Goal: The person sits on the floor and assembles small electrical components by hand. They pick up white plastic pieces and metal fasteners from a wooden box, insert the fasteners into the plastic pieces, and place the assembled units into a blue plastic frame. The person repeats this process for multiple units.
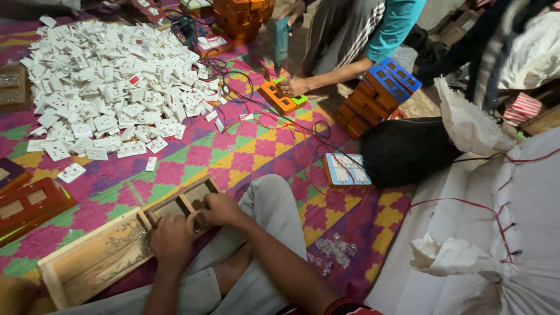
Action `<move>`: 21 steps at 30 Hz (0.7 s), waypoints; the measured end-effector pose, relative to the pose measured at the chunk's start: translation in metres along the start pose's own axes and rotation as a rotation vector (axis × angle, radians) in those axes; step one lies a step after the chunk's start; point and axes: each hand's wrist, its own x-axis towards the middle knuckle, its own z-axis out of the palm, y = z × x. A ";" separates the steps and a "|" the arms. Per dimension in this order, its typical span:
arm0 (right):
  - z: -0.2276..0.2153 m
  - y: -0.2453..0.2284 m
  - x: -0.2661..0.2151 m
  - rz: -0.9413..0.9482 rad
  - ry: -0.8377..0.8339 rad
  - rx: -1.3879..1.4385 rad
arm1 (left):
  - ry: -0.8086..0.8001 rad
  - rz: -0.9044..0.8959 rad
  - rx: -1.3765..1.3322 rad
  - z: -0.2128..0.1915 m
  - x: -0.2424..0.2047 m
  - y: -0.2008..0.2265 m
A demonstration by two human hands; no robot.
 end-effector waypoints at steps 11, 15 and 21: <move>0.000 -0.010 0.002 0.151 -0.026 -0.067 | -0.007 -0.164 0.008 0.037 0.000 -0.045; -0.008 0.000 0.012 0.080 0.042 -0.010 | -0.214 -0.319 0.205 0.038 -0.009 -0.099; -0.009 0.008 0.018 0.076 0.048 0.080 | -0.579 -0.704 -0.057 0.041 -0.004 -0.126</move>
